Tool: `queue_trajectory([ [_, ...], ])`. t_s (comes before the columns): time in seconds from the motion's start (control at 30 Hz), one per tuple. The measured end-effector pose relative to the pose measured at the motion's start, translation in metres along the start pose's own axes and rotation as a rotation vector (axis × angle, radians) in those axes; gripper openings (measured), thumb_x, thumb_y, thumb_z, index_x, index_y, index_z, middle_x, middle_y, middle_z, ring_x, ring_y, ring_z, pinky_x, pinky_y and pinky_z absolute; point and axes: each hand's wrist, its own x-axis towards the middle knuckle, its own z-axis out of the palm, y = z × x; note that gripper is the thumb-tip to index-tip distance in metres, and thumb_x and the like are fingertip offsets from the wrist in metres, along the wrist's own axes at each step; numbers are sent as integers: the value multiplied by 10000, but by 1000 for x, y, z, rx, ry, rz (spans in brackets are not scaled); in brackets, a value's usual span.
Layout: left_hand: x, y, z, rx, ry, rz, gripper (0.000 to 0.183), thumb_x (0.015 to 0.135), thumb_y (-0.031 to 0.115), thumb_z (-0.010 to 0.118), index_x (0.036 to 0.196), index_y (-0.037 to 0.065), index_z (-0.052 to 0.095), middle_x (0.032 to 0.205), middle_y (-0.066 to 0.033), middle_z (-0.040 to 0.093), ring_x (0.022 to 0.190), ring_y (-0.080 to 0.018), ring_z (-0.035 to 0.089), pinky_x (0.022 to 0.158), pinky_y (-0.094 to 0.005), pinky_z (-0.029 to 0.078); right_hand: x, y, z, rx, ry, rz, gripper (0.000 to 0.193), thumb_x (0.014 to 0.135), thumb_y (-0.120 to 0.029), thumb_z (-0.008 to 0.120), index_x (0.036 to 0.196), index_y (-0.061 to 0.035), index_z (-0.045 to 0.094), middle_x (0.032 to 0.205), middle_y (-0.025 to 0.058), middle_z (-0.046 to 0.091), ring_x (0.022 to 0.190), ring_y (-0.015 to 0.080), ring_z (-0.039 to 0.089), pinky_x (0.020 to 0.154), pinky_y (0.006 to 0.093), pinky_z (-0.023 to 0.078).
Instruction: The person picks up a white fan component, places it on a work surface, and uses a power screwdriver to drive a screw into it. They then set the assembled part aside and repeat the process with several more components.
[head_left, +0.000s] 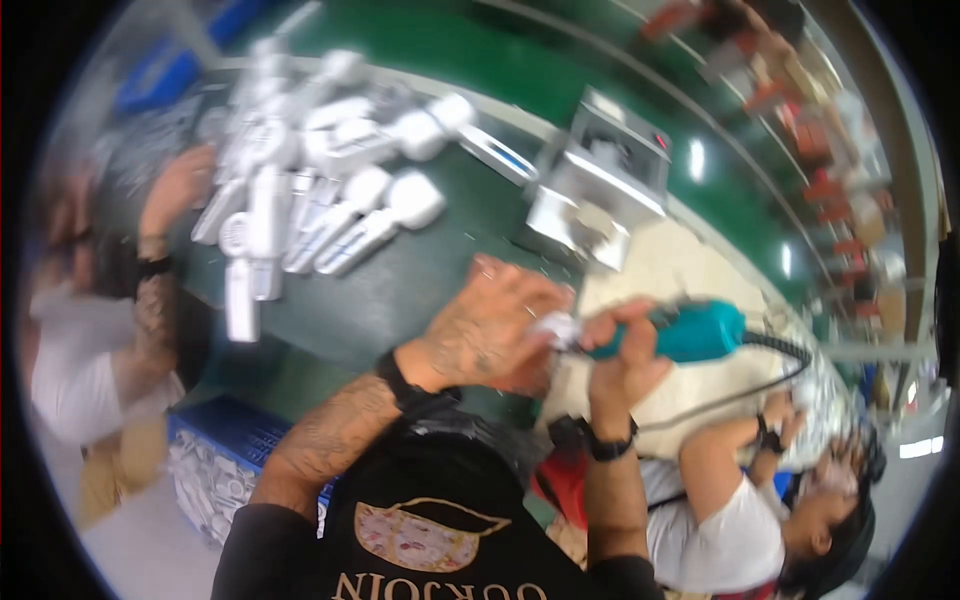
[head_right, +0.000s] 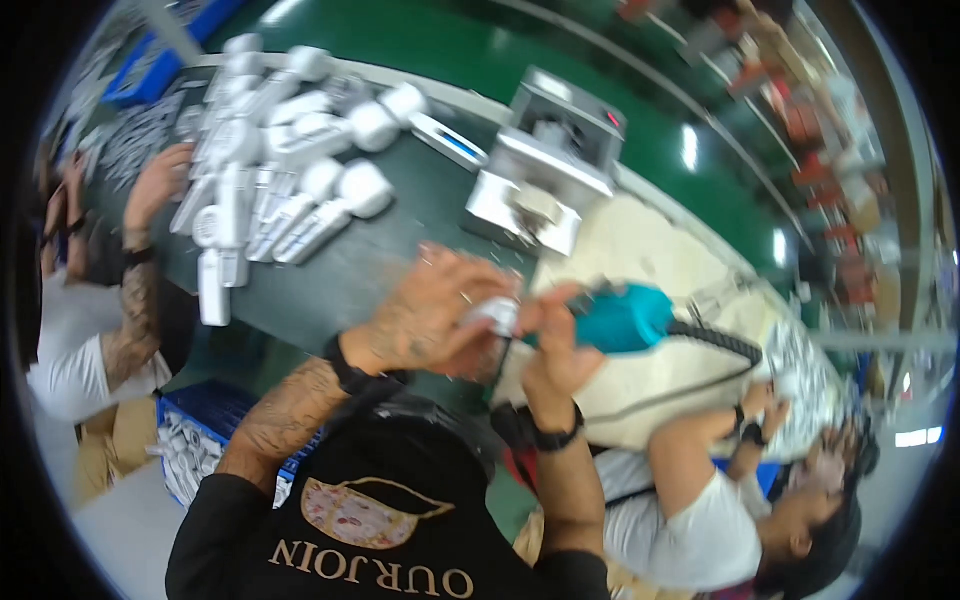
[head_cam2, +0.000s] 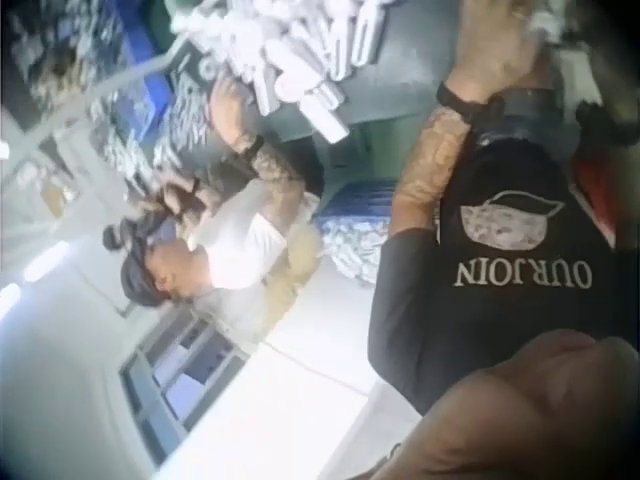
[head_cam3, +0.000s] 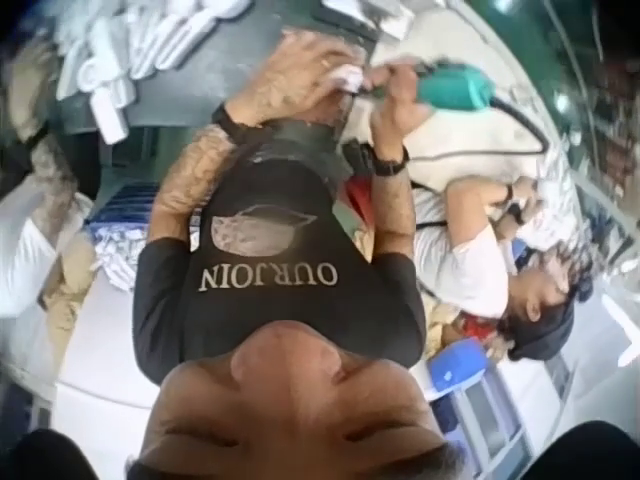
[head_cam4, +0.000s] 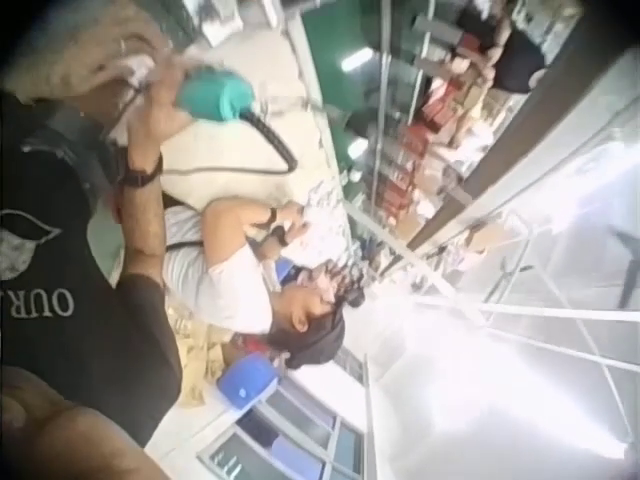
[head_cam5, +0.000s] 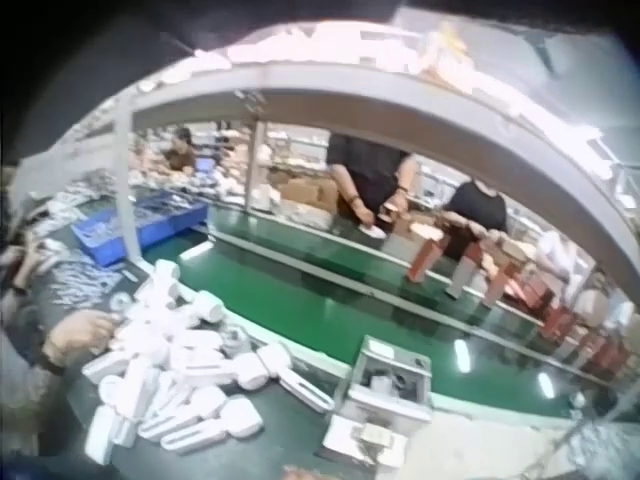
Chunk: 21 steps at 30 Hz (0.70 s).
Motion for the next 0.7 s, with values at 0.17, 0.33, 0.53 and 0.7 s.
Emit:
queue_trajectory([
  [0.17, -21, 26, 9, 173, -14, 250, 379, 720, 202, 696, 1079, 102, 628, 1012, -71, 619, 939, -277, 605, 809, -418, 491, 9, -27, -29, 121, 76, -186, 472, 990, -516, 498, 1071, -54, 549, 643, 17, 447, 564, 123, 435, 538, 263, 361],
  [0.33, -46, 23, -43, 102, 26, 61, 341, 823, 208, 687, 1137, 83, 637, 1082, -91, 648, 1006, -275, 621, 828, -394, 509, 44, -73, -14, 6, 337, -464, 500, 1037, -493, 414, 1068, -1, 500, 729, 32, 394, 671, 136, 408, 658, 266, 366],
  [0.53, -99, -38, -145, -25, 772, -637, 401, 934, 159, 570, 1289, -20, 512, 1223, -207, 599, 1174, -331, 571, 1009, -386, 435, 83, -15, -48, -382, 348, -461, 417, 1038, -378, 493, 1153, 21, 532, 748, 33, 497, 659, 119, 481, 549, 244, 419],
  [0.7, -158, -108, -220, 297, 1041, -750, 399, 925, 119, 548, 1290, -33, 491, 1253, -219, 560, 1176, -336, 554, 1034, -391, 408, 76, 16, -55, -403, 282, -412, 449, 1010, -404, 548, 1168, 16, 539, 689, 15, 513, 623, 100, 507, 513, 226, 406],
])
